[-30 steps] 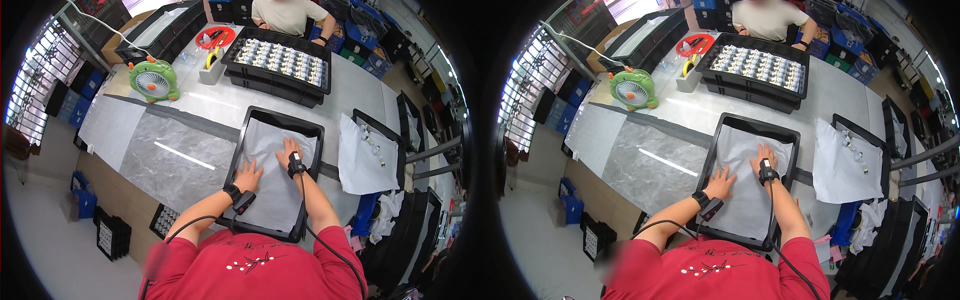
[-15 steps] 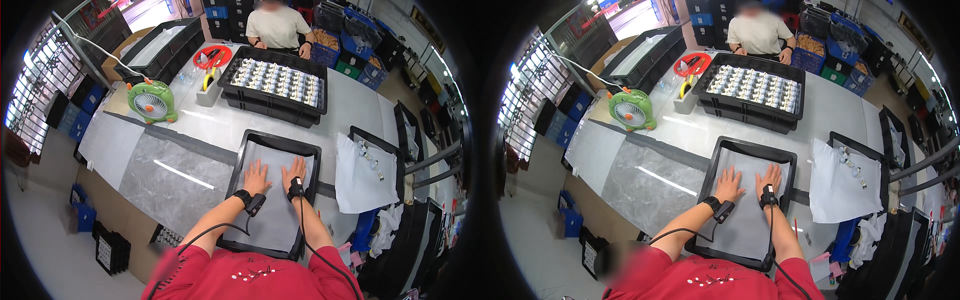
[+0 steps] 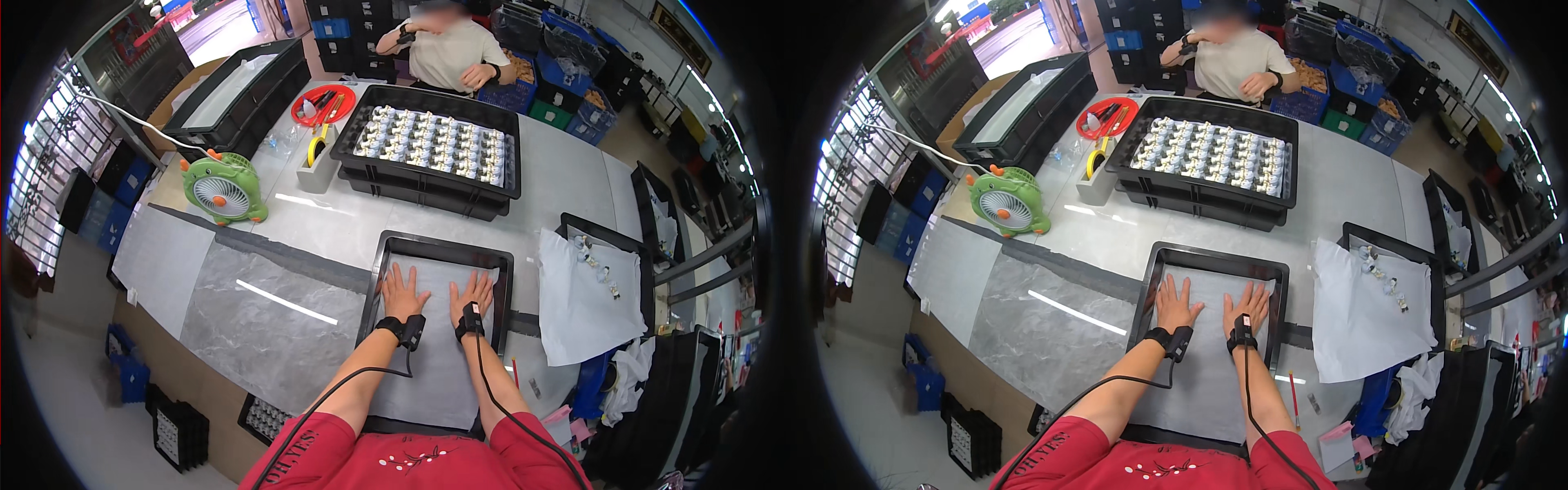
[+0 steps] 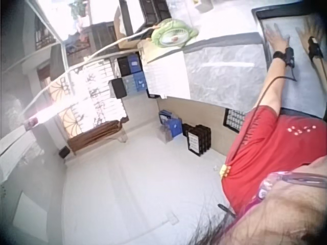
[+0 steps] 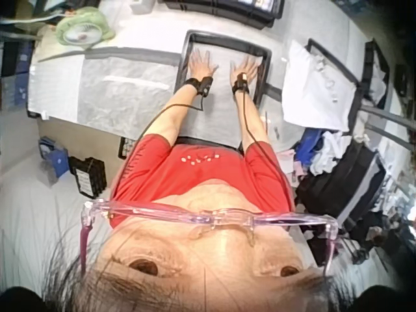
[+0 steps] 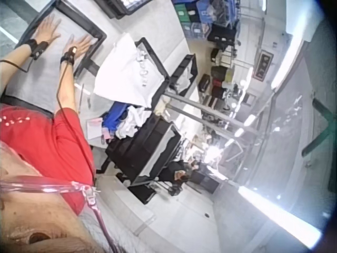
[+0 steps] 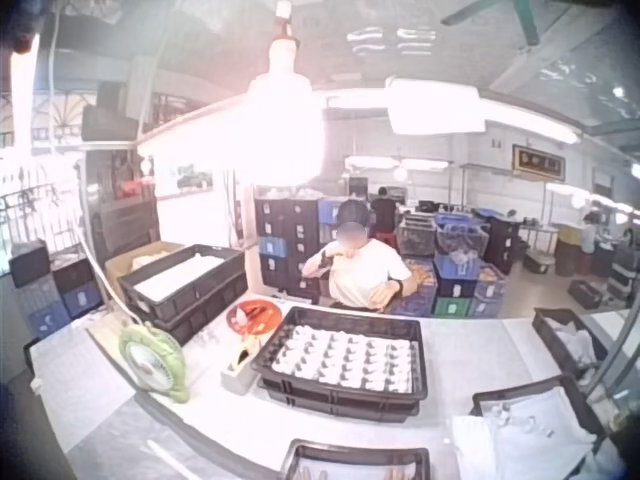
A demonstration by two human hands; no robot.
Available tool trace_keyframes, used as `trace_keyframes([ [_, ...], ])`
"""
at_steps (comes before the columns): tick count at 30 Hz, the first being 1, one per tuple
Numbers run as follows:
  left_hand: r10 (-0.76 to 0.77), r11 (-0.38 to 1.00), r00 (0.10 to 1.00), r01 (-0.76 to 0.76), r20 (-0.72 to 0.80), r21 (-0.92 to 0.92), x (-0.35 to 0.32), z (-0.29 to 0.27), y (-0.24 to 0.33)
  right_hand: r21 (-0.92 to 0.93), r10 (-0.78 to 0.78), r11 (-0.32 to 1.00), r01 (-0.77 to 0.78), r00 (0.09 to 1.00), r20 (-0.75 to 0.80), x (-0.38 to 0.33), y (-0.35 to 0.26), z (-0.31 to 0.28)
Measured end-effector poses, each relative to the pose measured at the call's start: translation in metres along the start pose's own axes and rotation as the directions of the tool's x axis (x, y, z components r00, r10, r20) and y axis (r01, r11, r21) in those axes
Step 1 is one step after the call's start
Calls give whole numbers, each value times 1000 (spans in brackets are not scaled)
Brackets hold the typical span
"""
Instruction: Packing small white plastic components into a black tray and inspecting them.
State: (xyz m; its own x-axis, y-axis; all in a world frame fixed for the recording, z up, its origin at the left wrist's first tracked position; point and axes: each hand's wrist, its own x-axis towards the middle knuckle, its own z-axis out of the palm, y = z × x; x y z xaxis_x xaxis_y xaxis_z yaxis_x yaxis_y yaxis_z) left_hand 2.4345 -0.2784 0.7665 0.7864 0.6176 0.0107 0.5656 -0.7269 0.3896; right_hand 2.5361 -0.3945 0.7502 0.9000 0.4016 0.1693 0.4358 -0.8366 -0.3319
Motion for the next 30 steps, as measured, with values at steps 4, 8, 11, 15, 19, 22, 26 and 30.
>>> trace_keyframes([
  [4,41,999,993,-42,-112,-10,13,14,-9,-3,-19,1000,19,1000,-22,11,-1,8],
  [8,47,999,991,-46,-128,7,14,15,-7,11,-25,1000,26,1000,-9,13,-2,7],
  [11,63,998,988,-63,-141,5,10,12,-2,20,-27,999,26,1000,4,10,3,1],
  [15,44,999,992,-43,-122,9,-1,4,-3,57,25,998,-28,998,51,-22,-17,-21],
  [19,62,997,986,-53,-156,59,-7,4,-6,157,49,985,-73,987,154,-66,-18,-25],
  [22,61,997,984,-55,-168,46,-11,7,-6,79,43,995,-56,986,163,-77,-6,-24],
  [26,57,998,987,-59,-151,-9,-5,9,-11,35,7,999,-12,990,142,-67,-3,-15],
  [30,130,988,984,-138,-124,-62,-13,-14,3,-6,-2,1000,2,996,85,-64,-9,-11],
])
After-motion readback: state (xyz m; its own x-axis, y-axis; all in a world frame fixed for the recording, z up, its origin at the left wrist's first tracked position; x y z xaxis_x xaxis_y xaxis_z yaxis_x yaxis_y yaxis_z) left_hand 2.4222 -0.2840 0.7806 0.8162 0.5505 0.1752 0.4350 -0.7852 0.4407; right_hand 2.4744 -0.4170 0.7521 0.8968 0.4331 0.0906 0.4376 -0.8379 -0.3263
